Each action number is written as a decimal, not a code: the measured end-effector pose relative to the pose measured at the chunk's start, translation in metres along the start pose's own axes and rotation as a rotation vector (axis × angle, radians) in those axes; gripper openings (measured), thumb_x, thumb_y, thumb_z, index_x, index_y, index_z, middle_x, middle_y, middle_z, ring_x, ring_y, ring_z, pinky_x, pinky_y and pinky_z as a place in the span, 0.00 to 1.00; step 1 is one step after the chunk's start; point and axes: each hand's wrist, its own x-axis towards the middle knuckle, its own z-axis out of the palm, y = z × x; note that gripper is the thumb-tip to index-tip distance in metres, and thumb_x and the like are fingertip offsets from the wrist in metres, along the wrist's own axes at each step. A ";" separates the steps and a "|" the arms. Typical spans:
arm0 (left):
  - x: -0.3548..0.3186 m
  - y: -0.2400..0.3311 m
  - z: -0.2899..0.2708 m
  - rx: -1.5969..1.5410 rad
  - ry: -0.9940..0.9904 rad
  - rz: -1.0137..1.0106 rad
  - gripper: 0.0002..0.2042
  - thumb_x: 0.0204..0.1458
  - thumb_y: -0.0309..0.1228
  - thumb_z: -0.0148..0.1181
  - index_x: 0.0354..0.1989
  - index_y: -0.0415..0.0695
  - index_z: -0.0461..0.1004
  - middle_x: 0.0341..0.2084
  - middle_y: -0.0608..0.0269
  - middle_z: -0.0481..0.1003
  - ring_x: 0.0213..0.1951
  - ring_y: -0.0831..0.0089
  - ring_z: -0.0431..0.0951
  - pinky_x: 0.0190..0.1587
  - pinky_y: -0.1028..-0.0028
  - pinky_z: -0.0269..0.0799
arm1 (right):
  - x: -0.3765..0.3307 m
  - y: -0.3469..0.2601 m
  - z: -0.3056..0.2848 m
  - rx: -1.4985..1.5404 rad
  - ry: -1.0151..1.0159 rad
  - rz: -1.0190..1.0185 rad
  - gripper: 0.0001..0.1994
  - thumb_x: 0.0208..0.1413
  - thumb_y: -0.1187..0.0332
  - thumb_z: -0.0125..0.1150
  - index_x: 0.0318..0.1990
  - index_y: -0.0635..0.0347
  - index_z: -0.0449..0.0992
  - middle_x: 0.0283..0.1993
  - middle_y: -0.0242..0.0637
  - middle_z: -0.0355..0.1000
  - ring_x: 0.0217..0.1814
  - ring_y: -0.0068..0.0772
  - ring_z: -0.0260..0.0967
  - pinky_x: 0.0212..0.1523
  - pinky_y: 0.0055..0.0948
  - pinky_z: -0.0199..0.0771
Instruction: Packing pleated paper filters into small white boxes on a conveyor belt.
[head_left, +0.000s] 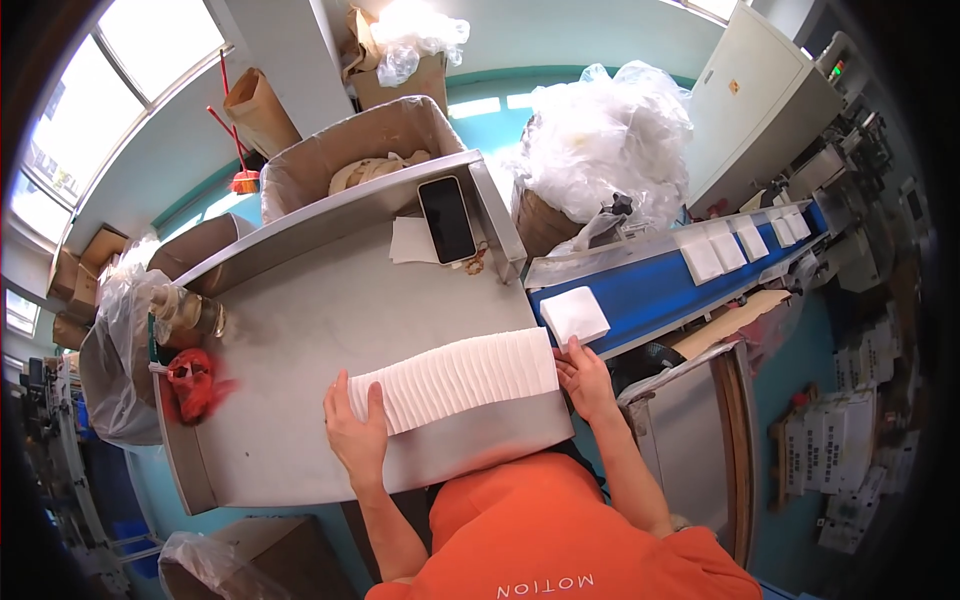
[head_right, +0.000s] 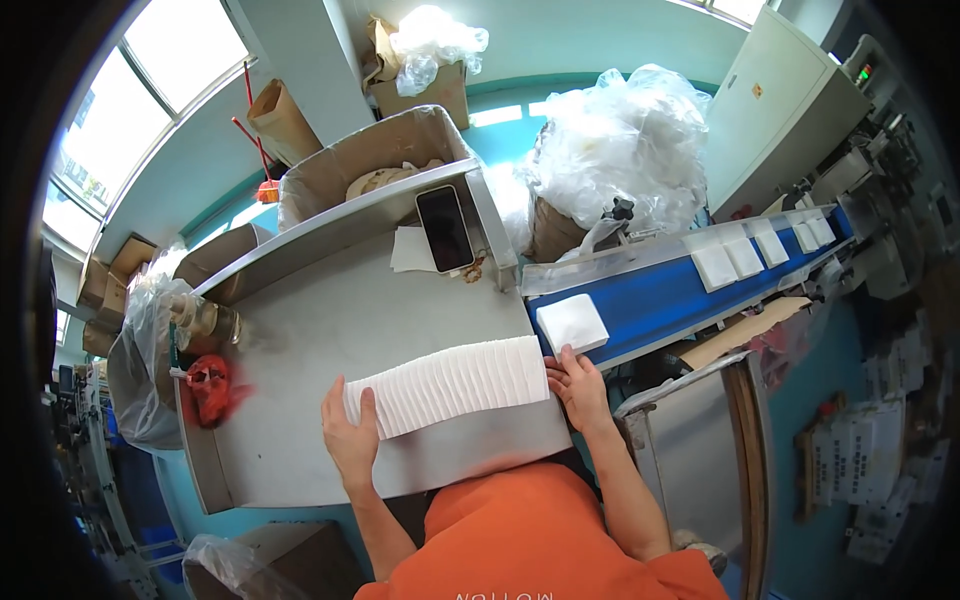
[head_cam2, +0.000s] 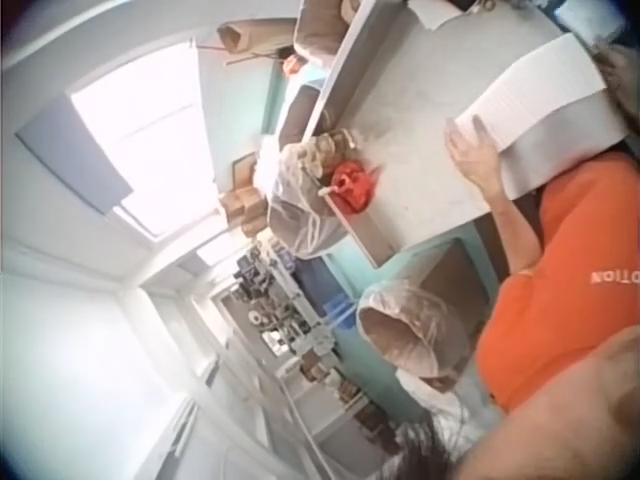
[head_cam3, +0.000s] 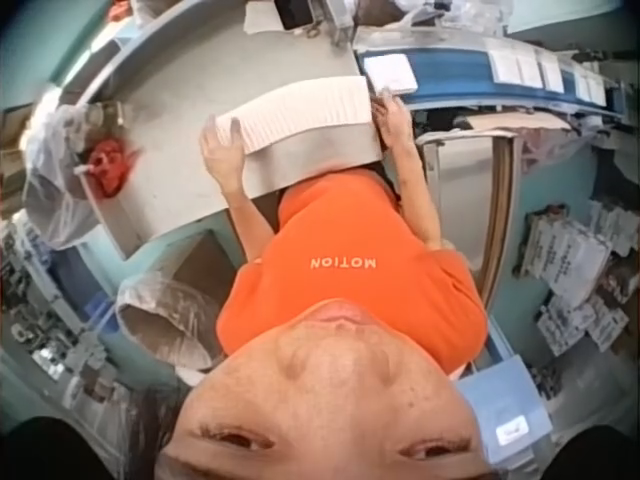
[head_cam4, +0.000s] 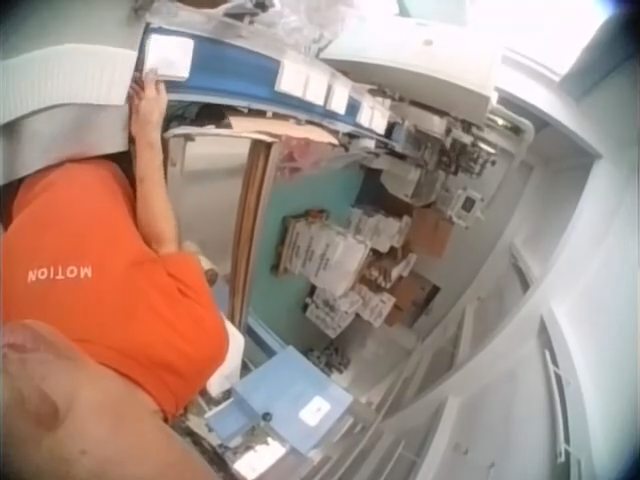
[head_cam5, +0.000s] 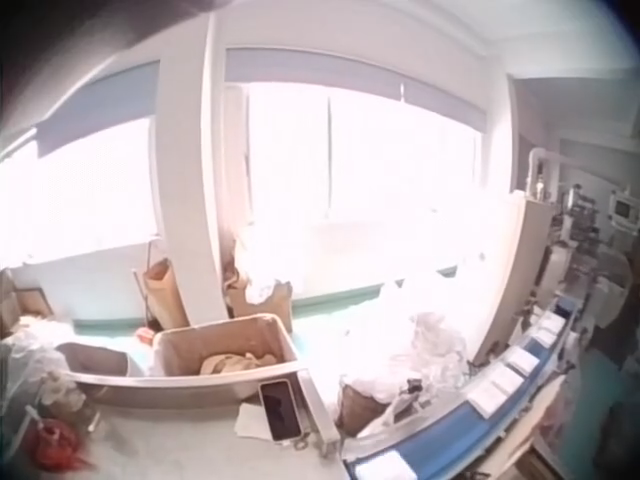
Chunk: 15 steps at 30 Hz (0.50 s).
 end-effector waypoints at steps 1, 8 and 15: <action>-0.002 0.003 0.001 0.000 -0.006 0.007 0.27 0.56 0.44 0.59 0.60 0.41 0.67 0.54 0.41 0.68 0.55 0.45 0.70 0.55 0.56 0.67 | 0.001 0.000 0.001 -0.107 -0.053 0.016 0.20 0.63 0.53 0.55 0.51 0.61 0.71 0.45 0.36 0.74 0.43 0.25 0.71 0.41 0.22 0.72; -0.001 -0.004 0.005 0.019 0.024 0.040 0.28 0.55 0.45 0.60 0.60 0.41 0.66 0.54 0.39 0.67 0.55 0.43 0.69 0.56 0.55 0.66 | -0.017 0.008 0.036 -0.132 -0.186 0.149 0.21 0.62 0.54 0.56 0.54 0.61 0.71 0.46 0.36 0.74 0.49 0.28 0.70 0.52 0.31 0.69; 0.001 -0.006 0.001 0.004 0.022 0.018 0.29 0.55 0.45 0.61 0.60 0.41 0.66 0.54 0.39 0.67 0.56 0.43 0.68 0.56 0.56 0.66 | -0.011 0.007 0.001 -0.120 -0.163 0.168 0.15 0.63 0.64 0.55 0.53 0.61 0.70 0.46 0.37 0.74 0.48 0.31 0.72 0.47 0.31 0.74</action>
